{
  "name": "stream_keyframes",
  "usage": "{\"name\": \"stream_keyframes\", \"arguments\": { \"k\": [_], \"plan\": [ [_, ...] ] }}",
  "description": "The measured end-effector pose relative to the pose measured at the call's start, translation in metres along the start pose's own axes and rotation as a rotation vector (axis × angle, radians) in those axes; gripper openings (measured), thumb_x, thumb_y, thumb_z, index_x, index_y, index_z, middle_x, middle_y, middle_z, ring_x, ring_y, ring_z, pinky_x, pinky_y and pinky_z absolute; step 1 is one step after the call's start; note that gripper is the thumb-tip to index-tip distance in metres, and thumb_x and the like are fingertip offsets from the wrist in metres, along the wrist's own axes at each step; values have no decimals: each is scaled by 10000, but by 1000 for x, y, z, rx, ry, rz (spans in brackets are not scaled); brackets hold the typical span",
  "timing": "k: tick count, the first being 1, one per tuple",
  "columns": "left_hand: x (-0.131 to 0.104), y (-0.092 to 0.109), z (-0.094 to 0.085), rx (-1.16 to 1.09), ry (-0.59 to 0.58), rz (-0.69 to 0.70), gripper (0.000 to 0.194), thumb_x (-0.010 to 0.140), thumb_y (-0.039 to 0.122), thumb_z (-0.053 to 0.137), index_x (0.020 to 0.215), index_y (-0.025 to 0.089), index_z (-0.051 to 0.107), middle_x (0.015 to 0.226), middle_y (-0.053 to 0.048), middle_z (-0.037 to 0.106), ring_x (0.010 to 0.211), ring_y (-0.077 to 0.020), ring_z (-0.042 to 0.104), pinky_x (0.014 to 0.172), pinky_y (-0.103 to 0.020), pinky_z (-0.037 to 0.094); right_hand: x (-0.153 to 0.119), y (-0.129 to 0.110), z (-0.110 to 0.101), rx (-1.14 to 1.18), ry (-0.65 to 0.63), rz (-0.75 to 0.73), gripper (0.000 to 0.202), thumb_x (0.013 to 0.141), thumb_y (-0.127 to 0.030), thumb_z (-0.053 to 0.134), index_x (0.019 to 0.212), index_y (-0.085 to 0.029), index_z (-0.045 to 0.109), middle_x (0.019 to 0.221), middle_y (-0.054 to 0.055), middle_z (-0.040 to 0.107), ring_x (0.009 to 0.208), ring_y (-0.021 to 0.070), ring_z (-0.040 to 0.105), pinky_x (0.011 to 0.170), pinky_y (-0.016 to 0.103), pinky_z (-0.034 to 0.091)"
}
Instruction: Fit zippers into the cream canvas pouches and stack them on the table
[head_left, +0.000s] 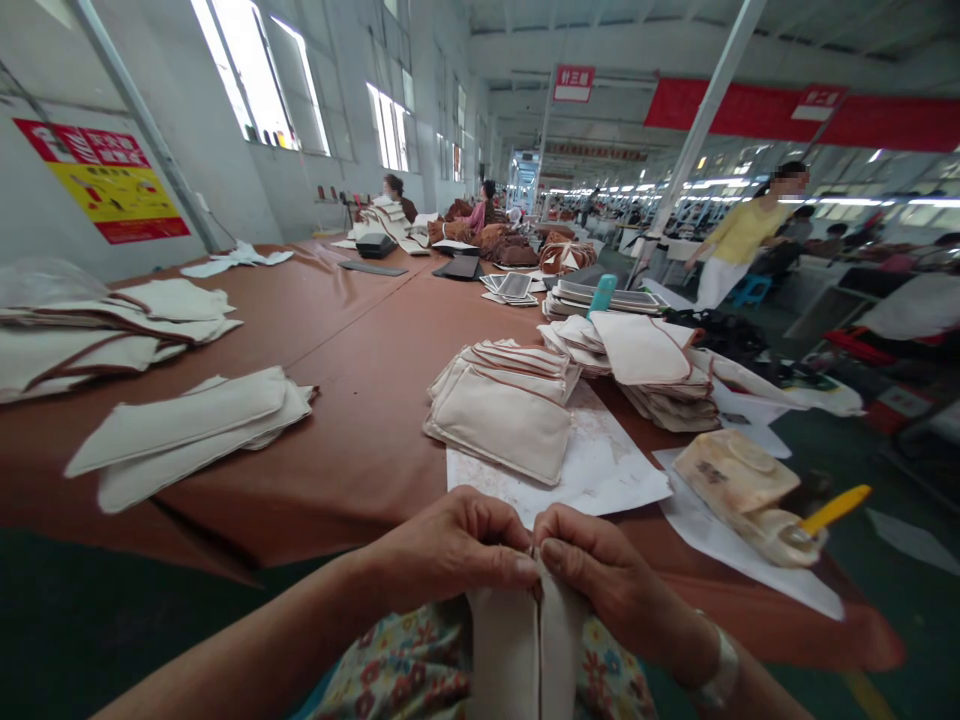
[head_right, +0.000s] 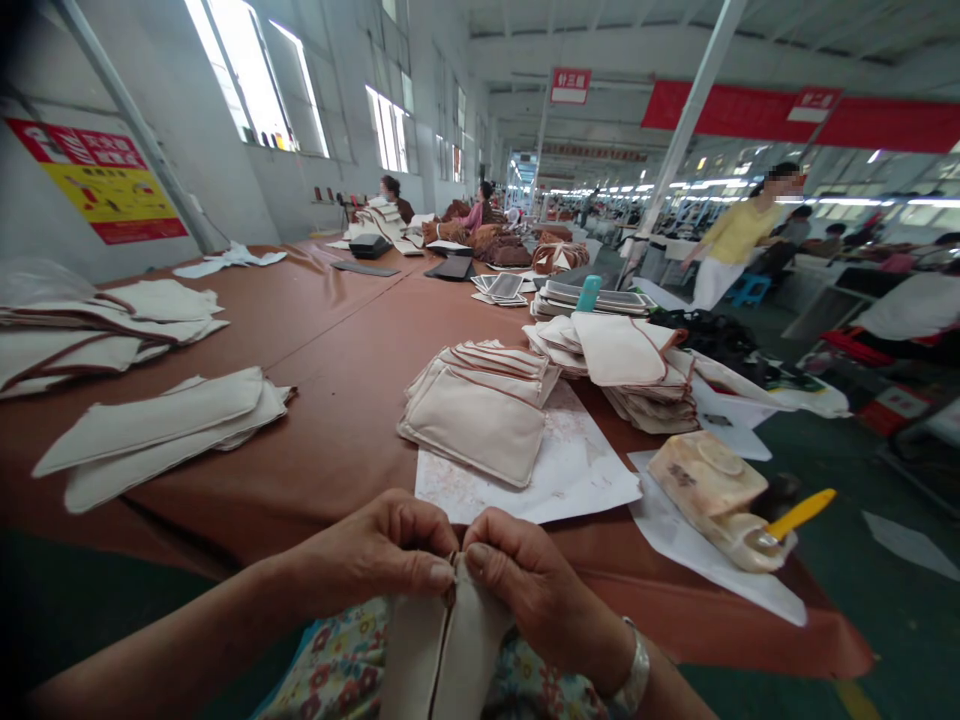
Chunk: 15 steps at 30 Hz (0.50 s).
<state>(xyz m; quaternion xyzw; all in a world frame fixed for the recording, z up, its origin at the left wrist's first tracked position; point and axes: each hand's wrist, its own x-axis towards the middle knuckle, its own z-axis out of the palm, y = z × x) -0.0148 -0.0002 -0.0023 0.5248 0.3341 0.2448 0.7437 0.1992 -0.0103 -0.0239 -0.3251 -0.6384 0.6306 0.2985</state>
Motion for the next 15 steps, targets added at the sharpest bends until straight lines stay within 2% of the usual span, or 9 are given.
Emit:
{"name": "stream_keyframes", "arguments": {
  "k": [7,11,13,15],
  "plan": [
    [1,-6,0,-89,14,-49,282,703,337,817,807,91,727,734,-52,670,607,-104,530,578,-203,386,1,19,4,192,22,78,300,955,-442,550,854,-162,519,681,-45,366,598,100,270,522,242,206],
    [2,-3,4,-68,21,-41,268,729,335,776,799,89,697,719,-36,631,606,-101,495,574,-206,363,1,7,4,138,39,58,355,957,-499,508,873,-154,523,702,-32,419,611,105,309,526,235,242],
    [1,1,6,-7,20,-33,237,764,322,734,788,92,679,696,-13,589,602,-93,455,560,-201,335,2,0,4,84,37,18,370,909,-519,575,866,-156,512,728,-25,449,642,112,338,550,232,273],
    [0,4,8,95,44,-30,206,793,300,686,777,96,665,669,7,540,594,-87,405,539,-203,296,3,-5,5,39,29,11,351,848,-466,669,834,-159,500,726,-28,462,650,112,348,562,232,281]
  ]
}}
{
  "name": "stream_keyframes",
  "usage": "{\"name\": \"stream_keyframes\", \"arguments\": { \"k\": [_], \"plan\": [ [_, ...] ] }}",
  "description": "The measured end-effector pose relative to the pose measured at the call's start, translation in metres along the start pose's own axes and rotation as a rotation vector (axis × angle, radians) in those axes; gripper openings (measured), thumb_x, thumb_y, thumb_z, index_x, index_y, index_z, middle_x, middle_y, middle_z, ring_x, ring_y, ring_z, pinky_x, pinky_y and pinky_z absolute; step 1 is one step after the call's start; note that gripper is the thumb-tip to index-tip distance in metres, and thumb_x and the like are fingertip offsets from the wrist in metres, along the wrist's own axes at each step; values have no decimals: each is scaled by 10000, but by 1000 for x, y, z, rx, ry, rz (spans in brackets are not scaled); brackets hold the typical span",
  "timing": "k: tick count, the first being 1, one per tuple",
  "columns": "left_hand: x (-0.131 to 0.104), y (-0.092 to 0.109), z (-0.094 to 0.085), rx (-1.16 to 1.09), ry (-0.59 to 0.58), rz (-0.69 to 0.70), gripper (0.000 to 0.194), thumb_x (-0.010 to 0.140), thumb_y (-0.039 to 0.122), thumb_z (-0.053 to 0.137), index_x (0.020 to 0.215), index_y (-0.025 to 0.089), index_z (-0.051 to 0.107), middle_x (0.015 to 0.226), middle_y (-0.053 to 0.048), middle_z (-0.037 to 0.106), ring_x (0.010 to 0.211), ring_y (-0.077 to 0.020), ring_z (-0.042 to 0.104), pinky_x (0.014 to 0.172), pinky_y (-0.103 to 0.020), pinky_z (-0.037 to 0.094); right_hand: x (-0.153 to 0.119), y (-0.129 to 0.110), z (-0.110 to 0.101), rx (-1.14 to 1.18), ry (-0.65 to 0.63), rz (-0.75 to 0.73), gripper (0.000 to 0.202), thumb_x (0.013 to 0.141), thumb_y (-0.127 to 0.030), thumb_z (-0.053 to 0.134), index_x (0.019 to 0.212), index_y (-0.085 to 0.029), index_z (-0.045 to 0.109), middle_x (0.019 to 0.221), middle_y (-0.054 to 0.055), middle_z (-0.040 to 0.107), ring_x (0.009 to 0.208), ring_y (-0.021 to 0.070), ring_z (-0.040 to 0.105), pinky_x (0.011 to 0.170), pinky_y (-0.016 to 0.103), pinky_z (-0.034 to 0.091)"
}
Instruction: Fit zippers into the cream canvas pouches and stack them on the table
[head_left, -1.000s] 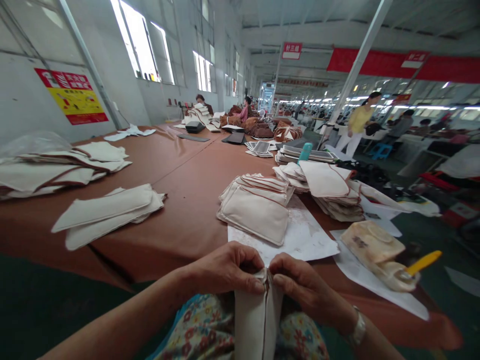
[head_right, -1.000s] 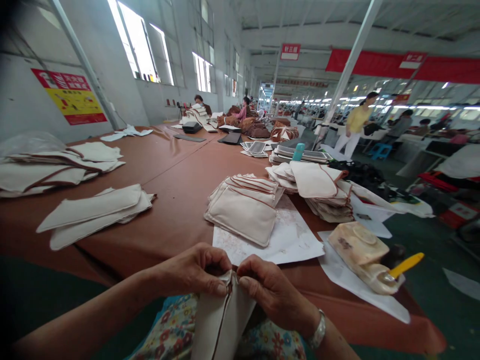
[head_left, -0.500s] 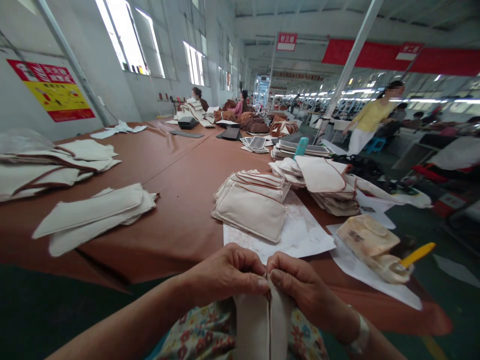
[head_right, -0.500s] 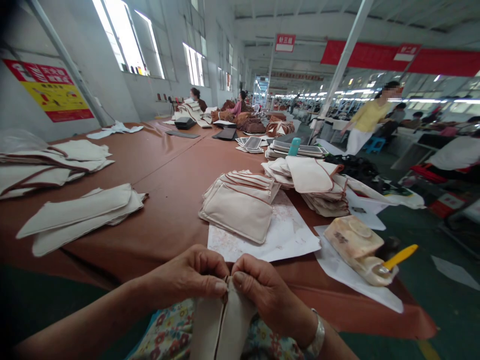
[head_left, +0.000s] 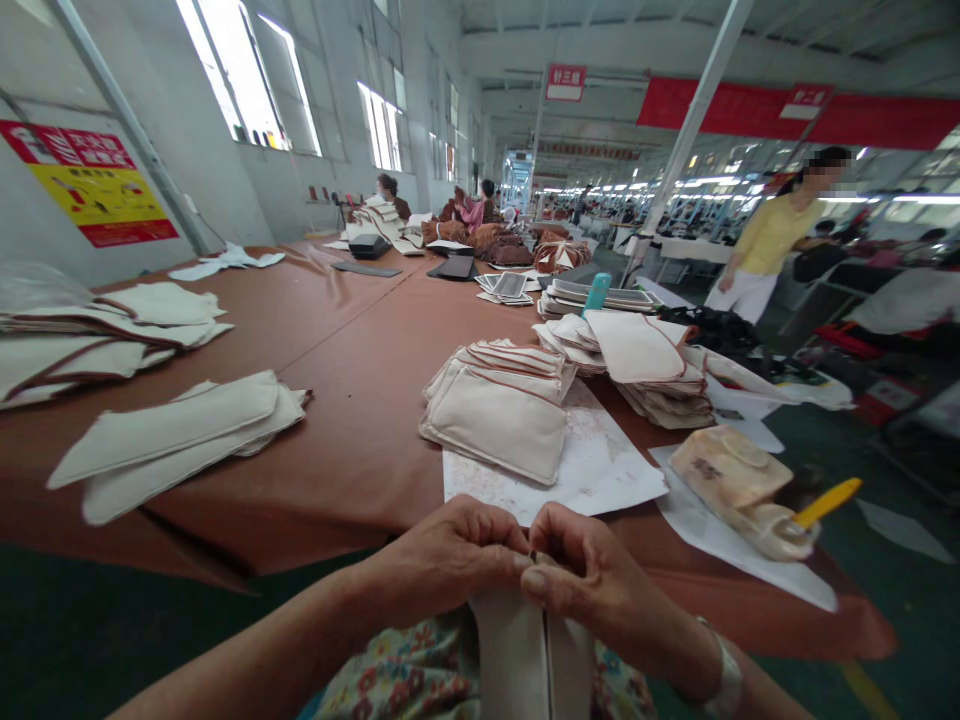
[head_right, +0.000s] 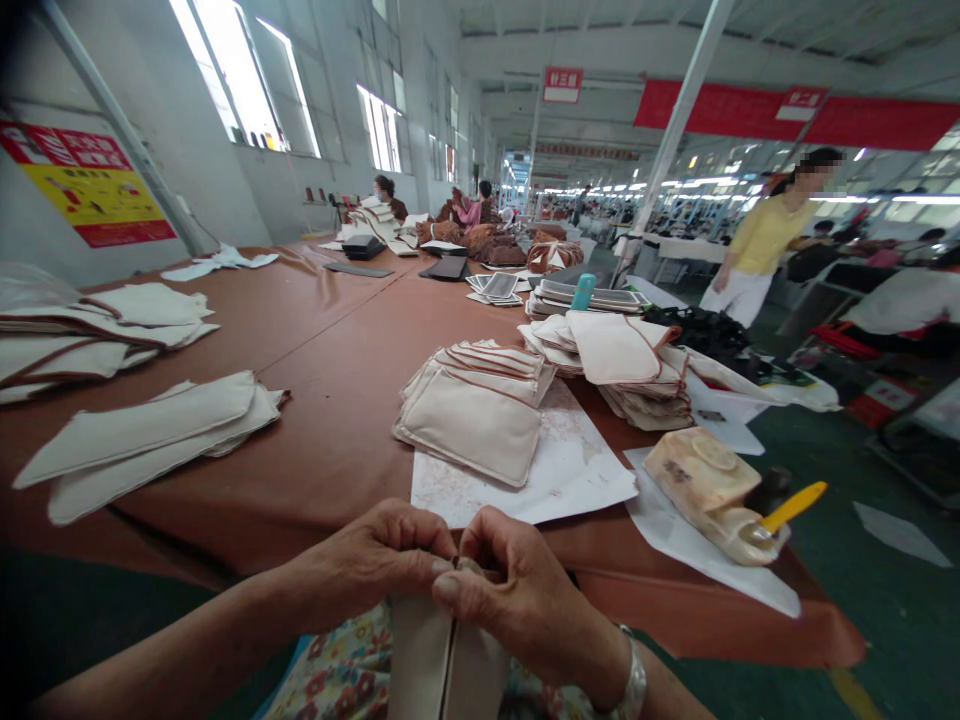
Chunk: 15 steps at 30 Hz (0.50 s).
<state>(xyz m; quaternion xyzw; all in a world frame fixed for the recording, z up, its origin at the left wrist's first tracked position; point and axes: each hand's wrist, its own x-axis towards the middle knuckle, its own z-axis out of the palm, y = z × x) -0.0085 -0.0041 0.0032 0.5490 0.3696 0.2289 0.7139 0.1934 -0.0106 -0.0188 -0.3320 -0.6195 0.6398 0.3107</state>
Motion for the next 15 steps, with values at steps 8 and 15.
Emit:
{"name": "stream_keyframes", "arguments": {
  "k": [8,15],
  "plan": [
    [-2,-2,3,276,66,32,220,834,327,582,739,129,596,636,38,421,594,-98,338,509,-228,245,0,3,0,99,-1,138,205,795,-317,623,734,-150,521,646,-37,445,579,95,310,525,232,230],
    [-8,4,5,698,151,220,150,899,222,499,858,152,625,706,30,532,623,-100,439,554,-203,337,-1,8,2,-31,120,103,177,798,-279,590,690,-158,520,613,-42,421,573,99,301,500,222,227]
  ]
}}
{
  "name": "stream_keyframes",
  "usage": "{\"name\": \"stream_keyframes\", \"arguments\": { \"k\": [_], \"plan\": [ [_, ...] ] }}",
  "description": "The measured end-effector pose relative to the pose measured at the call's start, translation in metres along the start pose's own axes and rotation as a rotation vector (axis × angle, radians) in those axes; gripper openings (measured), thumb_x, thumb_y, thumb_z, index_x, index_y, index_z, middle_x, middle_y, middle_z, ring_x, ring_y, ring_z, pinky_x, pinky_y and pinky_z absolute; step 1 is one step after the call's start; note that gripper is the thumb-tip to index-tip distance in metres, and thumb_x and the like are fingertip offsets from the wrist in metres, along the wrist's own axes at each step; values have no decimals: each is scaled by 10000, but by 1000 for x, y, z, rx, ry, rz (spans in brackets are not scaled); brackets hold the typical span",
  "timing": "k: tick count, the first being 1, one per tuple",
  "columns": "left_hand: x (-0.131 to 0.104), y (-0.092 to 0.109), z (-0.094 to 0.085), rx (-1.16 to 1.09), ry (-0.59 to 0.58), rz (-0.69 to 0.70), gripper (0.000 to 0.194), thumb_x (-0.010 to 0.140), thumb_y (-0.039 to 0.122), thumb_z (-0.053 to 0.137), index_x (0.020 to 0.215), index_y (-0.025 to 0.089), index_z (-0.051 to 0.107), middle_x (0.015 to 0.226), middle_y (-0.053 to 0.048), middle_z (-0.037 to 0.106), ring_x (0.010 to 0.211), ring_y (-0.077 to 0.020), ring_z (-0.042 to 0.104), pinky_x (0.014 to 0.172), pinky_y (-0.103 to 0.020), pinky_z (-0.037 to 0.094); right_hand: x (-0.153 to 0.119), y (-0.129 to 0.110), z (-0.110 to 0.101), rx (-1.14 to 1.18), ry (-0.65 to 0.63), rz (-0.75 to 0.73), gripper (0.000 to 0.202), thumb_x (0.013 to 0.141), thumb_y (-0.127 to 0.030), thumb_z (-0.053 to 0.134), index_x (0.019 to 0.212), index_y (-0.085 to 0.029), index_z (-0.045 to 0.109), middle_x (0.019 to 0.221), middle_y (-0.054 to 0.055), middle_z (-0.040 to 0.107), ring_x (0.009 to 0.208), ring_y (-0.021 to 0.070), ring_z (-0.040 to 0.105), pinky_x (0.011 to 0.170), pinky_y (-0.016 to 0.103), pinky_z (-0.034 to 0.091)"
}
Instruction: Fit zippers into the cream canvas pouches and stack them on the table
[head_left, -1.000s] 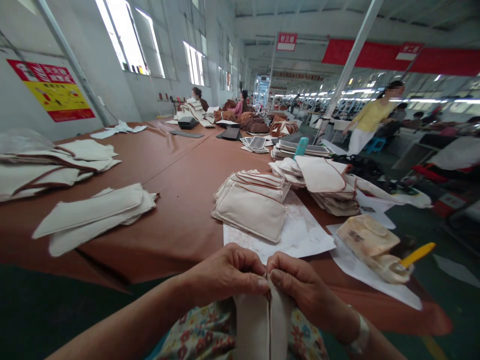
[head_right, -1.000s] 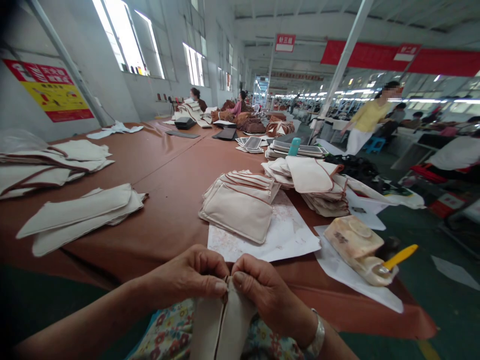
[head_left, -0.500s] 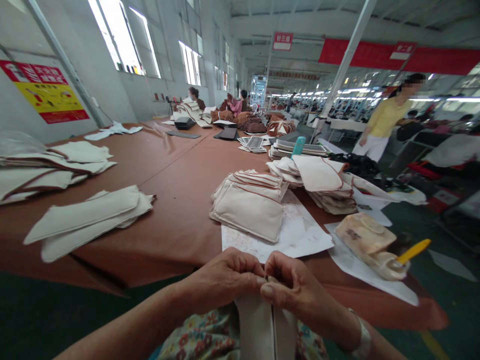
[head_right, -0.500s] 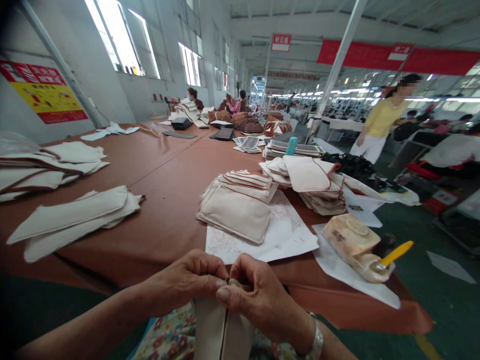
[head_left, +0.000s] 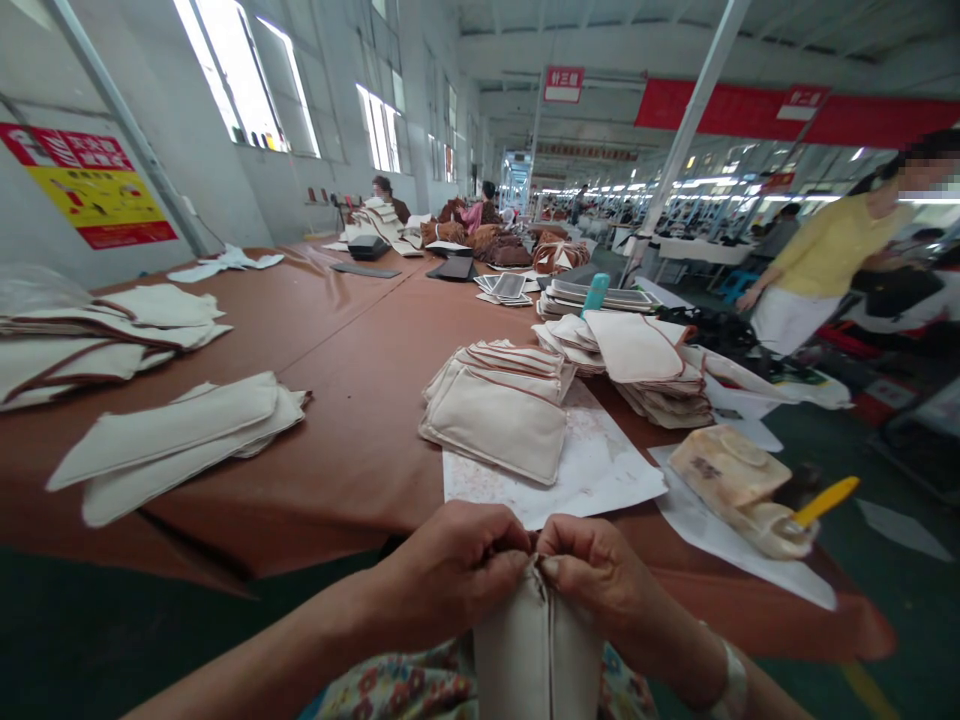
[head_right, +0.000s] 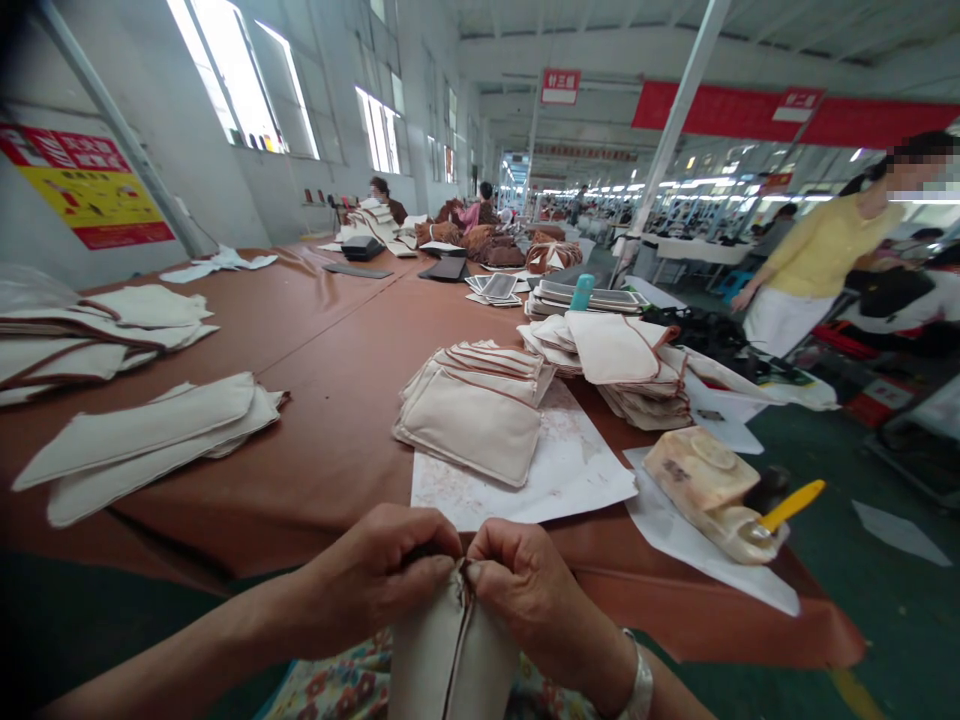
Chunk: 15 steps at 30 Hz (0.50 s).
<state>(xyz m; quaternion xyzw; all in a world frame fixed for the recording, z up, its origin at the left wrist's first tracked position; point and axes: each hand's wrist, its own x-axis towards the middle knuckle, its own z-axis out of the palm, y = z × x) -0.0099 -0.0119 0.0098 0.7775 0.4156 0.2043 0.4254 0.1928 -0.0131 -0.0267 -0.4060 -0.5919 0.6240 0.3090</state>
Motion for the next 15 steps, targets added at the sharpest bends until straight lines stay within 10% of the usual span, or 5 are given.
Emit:
{"name": "stream_keyframes", "arguments": {
  "k": [8,15],
  "plan": [
    [-3,-1,11,795,0,239,226,967,206,381,892,165,590,817,-56,643,634,-204,587,534,-303,357,1,8,2,112,1,-1,137,800,-228,579,699,-140,548,630,-22,486,595,107,351,554,233,271],
    [1,4,13,564,68,109,152,876,157,427,859,151,578,758,-39,608,608,-172,513,551,-288,329,-1,10,4,172,-1,17,201,804,-294,635,701,-146,547,620,-33,467,564,95,326,520,222,245]
  ]
}}
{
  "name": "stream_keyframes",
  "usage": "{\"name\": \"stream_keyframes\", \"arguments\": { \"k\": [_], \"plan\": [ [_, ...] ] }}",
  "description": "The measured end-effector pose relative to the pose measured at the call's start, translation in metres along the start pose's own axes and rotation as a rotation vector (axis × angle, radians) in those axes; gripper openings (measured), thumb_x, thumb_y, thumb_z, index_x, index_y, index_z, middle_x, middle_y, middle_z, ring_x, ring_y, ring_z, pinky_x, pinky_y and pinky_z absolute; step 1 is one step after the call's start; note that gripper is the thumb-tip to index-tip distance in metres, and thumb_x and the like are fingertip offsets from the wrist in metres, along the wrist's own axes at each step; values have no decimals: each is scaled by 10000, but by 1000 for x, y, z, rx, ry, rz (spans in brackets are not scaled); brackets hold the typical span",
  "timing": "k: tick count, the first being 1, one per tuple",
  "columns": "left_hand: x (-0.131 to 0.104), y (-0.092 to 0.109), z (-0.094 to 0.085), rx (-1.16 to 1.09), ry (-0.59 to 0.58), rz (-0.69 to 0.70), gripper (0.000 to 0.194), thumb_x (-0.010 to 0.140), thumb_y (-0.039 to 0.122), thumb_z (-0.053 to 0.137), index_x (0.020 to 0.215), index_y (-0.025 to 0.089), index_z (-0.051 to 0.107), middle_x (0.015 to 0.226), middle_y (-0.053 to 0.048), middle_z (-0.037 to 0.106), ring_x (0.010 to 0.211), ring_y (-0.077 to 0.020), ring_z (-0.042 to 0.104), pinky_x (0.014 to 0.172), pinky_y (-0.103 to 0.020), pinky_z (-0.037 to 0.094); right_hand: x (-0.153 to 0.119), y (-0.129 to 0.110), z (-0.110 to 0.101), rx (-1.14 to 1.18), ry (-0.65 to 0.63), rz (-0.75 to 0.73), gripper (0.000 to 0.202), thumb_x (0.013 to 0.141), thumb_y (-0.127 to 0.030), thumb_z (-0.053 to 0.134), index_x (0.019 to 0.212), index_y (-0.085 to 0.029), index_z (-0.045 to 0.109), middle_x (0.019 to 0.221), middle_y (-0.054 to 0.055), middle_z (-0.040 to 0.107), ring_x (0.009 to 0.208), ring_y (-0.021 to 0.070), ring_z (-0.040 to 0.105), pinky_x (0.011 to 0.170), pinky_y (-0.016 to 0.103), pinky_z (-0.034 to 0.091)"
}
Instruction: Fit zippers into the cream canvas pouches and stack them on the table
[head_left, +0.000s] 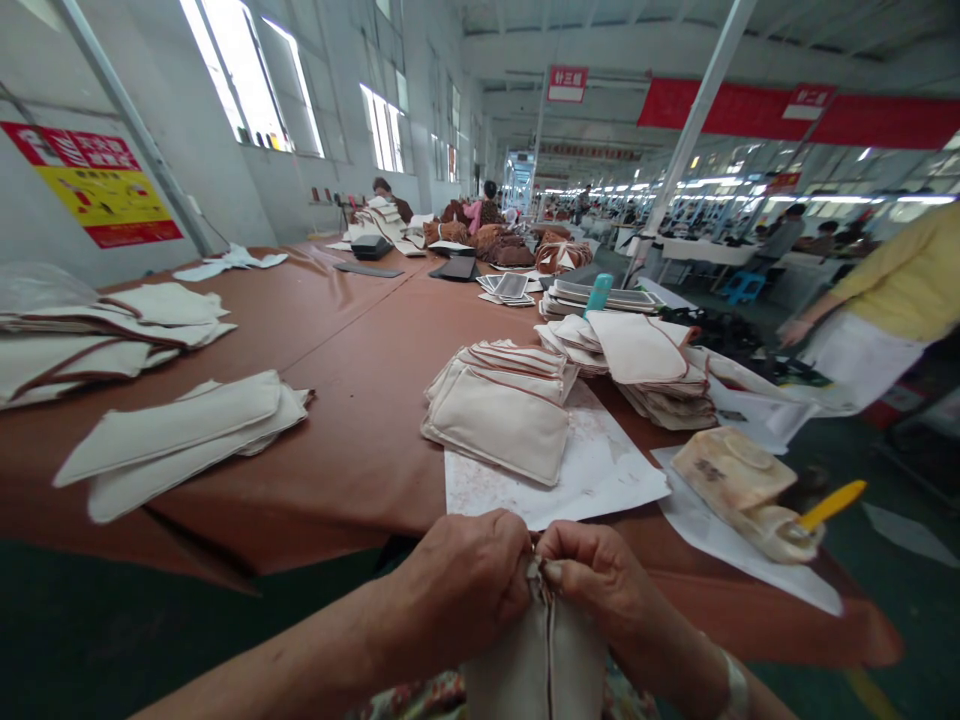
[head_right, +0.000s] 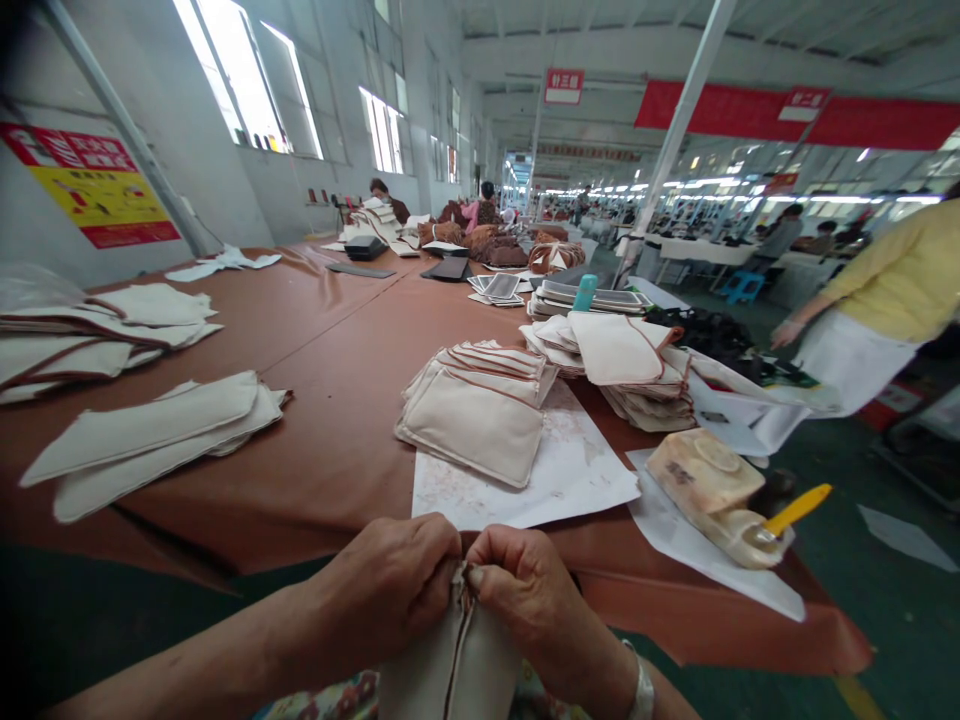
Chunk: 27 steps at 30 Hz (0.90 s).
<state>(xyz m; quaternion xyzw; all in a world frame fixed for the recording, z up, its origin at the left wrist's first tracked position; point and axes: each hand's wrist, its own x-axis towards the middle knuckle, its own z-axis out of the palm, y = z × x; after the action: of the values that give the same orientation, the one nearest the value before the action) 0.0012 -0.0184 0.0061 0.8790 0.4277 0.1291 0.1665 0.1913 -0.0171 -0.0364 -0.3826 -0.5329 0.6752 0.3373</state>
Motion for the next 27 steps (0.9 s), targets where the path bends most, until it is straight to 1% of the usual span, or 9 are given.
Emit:
{"name": "stream_keyframes", "arguments": {
  "k": [2,6,8,12,16,19,21,25,27],
  "plan": [
    [2,-5,-2,-310,-26,-105,131,831,154,441,804,160,569,708,-3,563,605,-140,469,557,-255,328,-3,-3,1,-44,-1,-10,209,803,-306,632,696,-148,545,609,-37,453,556,92,315,508,222,232],
    [8,-17,-1,-1042,-171,-237,106,781,243,507,738,154,546,652,27,472,573,-104,369,520,-216,282,-7,-8,1,-68,-20,-14,239,809,-358,632,725,-143,572,614,-38,437,564,93,306,511,223,233],
    [10,-21,1,-1200,-182,-249,183,809,311,535,755,139,559,662,23,472,579,-101,355,528,-216,280,-7,-8,0,-54,-11,-6,249,807,-370,638,732,-140,578,623,-35,447,570,94,313,521,223,247],
    [6,-21,2,-999,-133,-170,302,816,412,654,875,120,601,718,18,511,636,-109,403,560,-207,323,-5,-6,0,-23,37,51,243,782,-367,649,717,-145,575,599,-36,466,535,91,324,493,216,246],
    [0,-12,-1,-549,-42,-43,152,889,277,565,825,146,607,703,16,540,628,-108,433,568,-217,315,-5,-2,1,-97,76,36,199,800,-313,622,705,-144,580,606,-29,473,558,97,344,497,210,255],
    [-3,-7,-2,-308,15,-9,166,909,209,478,804,159,598,713,-5,561,635,-122,444,590,-245,297,-6,1,2,-143,71,22,185,812,-293,604,703,-145,581,621,-22,482,582,105,360,510,209,279],
    [-2,-7,-1,-403,11,-64,172,909,248,475,794,165,572,710,0,537,633,-126,427,581,-241,296,-6,2,2,-181,68,26,170,808,-281,602,704,-147,586,621,-20,494,586,108,370,511,210,287],
    [1,-13,7,-1015,-135,-278,245,878,397,510,765,181,489,622,49,392,544,-104,325,491,-217,249,-7,1,1,-293,98,0,139,796,-247,605,695,-153,592,616,-23,511,577,109,387,505,214,292],
    [2,-14,10,-1141,-171,-302,311,858,465,544,755,178,479,621,52,384,545,-98,310,483,-213,239,-9,0,1,-337,146,-19,138,800,-237,605,690,-160,574,609,-30,501,569,108,387,499,214,292]
  ]
}}
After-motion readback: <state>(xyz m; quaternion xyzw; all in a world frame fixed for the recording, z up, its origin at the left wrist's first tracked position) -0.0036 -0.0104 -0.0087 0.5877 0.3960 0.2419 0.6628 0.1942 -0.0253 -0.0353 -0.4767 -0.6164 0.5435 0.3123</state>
